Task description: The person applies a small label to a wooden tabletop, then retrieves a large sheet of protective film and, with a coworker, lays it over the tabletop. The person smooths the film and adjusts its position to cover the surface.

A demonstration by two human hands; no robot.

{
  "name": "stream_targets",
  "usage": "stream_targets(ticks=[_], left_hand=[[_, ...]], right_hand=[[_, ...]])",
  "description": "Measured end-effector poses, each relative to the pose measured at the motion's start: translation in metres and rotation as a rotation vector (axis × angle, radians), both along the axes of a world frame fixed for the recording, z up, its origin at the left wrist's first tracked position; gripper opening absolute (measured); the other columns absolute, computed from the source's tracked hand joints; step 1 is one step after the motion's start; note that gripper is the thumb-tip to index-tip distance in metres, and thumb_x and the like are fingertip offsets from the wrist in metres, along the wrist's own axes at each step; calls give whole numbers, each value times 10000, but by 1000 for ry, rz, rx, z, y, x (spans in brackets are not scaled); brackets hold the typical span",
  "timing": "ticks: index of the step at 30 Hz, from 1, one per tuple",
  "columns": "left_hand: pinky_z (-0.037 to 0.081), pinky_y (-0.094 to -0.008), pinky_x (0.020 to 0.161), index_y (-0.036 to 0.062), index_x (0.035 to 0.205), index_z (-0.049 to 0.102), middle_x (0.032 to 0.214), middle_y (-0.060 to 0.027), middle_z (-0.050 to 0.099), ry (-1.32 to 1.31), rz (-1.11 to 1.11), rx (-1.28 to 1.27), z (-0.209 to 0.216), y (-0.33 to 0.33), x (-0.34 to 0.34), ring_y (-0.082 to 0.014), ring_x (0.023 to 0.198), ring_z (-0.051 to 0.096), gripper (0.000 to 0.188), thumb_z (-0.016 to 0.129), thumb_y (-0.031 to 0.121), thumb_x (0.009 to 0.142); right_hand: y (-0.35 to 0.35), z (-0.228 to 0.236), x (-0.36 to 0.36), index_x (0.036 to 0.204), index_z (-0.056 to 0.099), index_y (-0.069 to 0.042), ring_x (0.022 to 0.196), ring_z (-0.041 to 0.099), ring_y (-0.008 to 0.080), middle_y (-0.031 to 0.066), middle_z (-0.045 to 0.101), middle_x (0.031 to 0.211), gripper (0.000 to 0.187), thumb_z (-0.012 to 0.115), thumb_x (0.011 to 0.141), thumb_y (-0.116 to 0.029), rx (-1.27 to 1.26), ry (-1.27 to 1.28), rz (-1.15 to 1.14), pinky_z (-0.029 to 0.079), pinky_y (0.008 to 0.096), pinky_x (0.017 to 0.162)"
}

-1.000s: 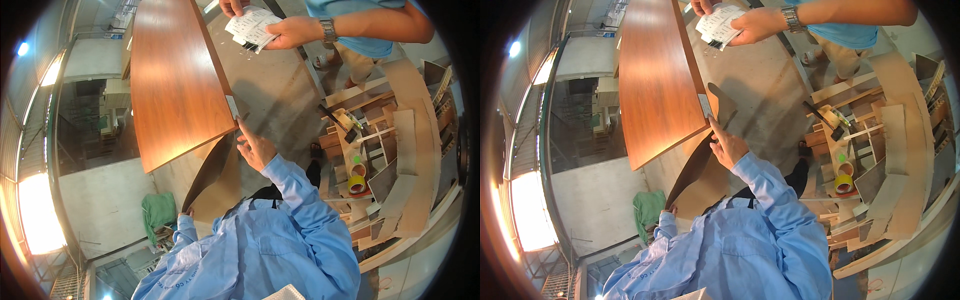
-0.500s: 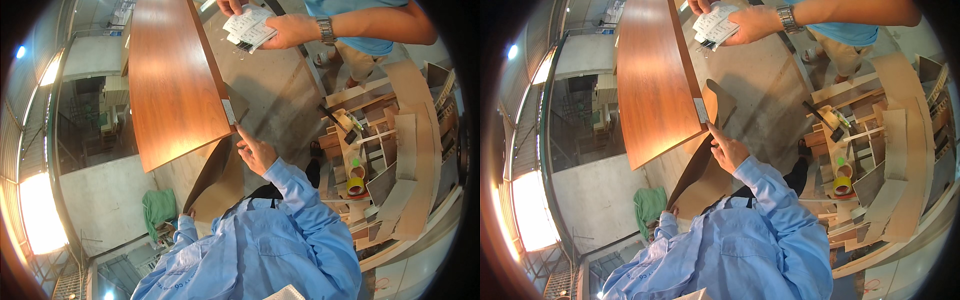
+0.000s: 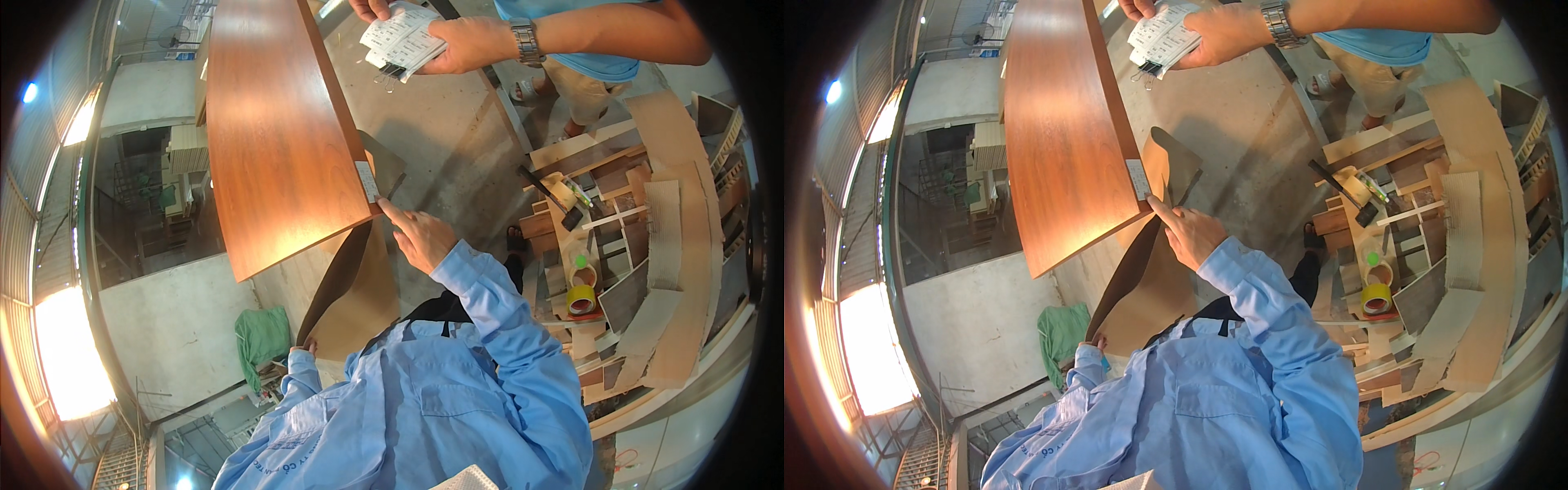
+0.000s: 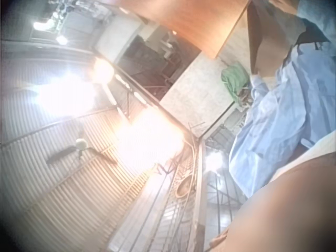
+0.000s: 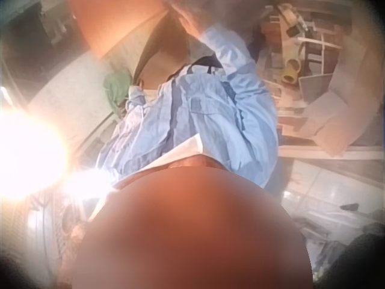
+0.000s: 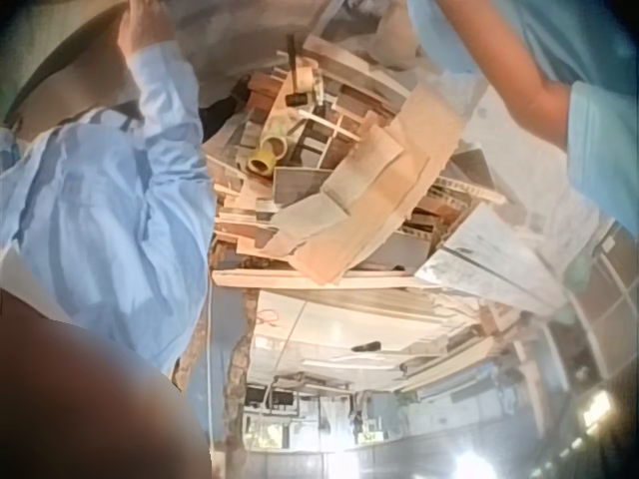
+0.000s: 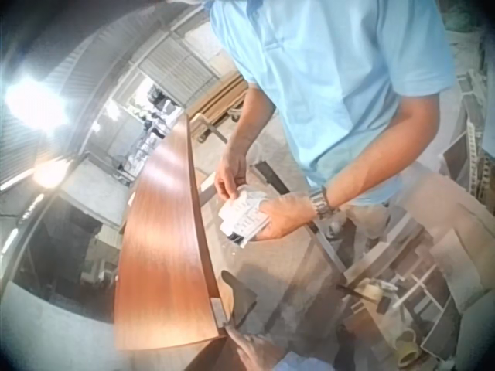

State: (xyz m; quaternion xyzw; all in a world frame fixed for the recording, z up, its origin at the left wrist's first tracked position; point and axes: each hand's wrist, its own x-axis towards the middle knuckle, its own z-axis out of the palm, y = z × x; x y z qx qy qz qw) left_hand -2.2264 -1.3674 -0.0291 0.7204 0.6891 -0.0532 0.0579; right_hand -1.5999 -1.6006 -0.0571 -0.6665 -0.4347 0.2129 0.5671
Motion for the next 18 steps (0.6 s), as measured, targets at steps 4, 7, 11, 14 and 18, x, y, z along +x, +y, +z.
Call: stream_targets(ticks=[4,7,11,14,18], left_hand=[[531,-383,522,-30,587,669,575,-160,661,25,19,-14,3,-4,6,-260,529,676,520,777,444,773],[535,-381,534,-36,599,676,584,-160,666,17,24,-36,6,-8,10,-258,545,684,530,764,452,787],[541,-370,551,-51,639,697,607,-160,678,174,-35,-35,6,-11,10,-253,573,696,534,741,451,815],[543,-360,561,-56,666,709,620,-160,684,56,28,-66,4,-12,9,-250,581,699,523,730,441,828],[542,-352,562,-51,658,709,616,-159,682,-64,-21,-52,0,-12,10,-246,577,697,501,736,421,825]], right_hand=[[5,2,7,1443,378,-161,822,649,306,119,657,899,642,606,850,-62,-1,-37,-5,544,418,689],[8,2,11,1425,405,-150,806,653,307,113,668,917,613,601,852,-56,-23,-69,-2,543,412,677],[6,-1,13,1383,470,-140,810,657,306,99,679,939,546,593,858,-52,90,74,-14,540,411,666],[2,-2,11,1363,502,-141,807,658,302,94,682,927,518,589,861,-50,87,93,-17,538,411,661],[0,-2,8,1375,502,-152,793,656,298,95,679,902,529,585,862,-52,73,105,-21,536,406,652]])
